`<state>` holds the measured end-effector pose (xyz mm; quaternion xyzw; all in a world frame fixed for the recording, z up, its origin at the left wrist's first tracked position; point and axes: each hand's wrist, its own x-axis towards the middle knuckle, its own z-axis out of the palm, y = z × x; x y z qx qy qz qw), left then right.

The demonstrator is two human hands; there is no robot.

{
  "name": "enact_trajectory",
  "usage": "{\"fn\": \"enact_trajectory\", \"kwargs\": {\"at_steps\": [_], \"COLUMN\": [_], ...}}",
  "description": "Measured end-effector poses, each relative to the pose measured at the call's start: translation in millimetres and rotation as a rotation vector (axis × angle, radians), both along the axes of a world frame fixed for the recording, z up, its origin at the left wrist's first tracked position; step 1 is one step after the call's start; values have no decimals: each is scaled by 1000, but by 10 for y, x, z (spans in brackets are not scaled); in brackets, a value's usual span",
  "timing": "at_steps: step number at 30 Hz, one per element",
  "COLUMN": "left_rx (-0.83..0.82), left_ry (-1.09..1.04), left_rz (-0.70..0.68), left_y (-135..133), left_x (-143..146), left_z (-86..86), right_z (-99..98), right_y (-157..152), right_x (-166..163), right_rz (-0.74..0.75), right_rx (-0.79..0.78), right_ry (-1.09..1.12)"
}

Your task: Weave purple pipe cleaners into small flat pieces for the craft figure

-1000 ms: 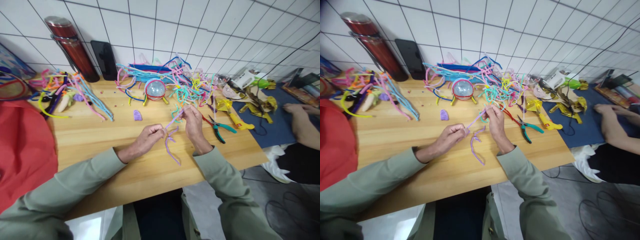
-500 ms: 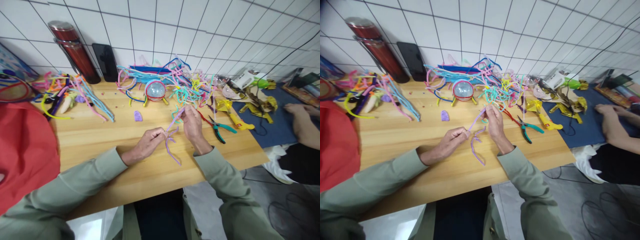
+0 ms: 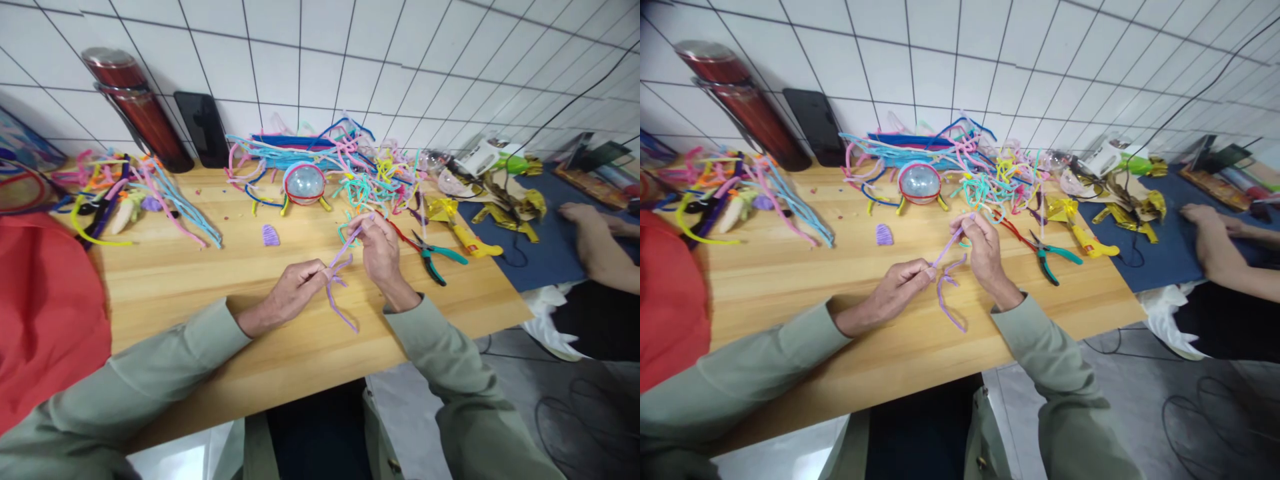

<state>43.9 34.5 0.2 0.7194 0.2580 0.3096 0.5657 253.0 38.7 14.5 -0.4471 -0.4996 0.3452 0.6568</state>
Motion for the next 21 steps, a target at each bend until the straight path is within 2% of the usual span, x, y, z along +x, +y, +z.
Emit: {"fn": "enact_trajectory", "kwargs": {"at_steps": [7, 14, 21], "left_rx": [45, 126, 178], "left_ry": [26, 65, 69], "left_rz": [-4, 9, 32], "left_y": [11, 16, 3], "left_x": [-9, 1, 16], "left_z": [-34, -14, -80], "right_z": [86, 138, 188], "right_y": [-17, -40, -46], "right_x": [-37, -95, -119], "right_rz": [-2, 78, 59], "right_rx": [-27, 62, -4], "right_ry": [70, 174, 141]}}
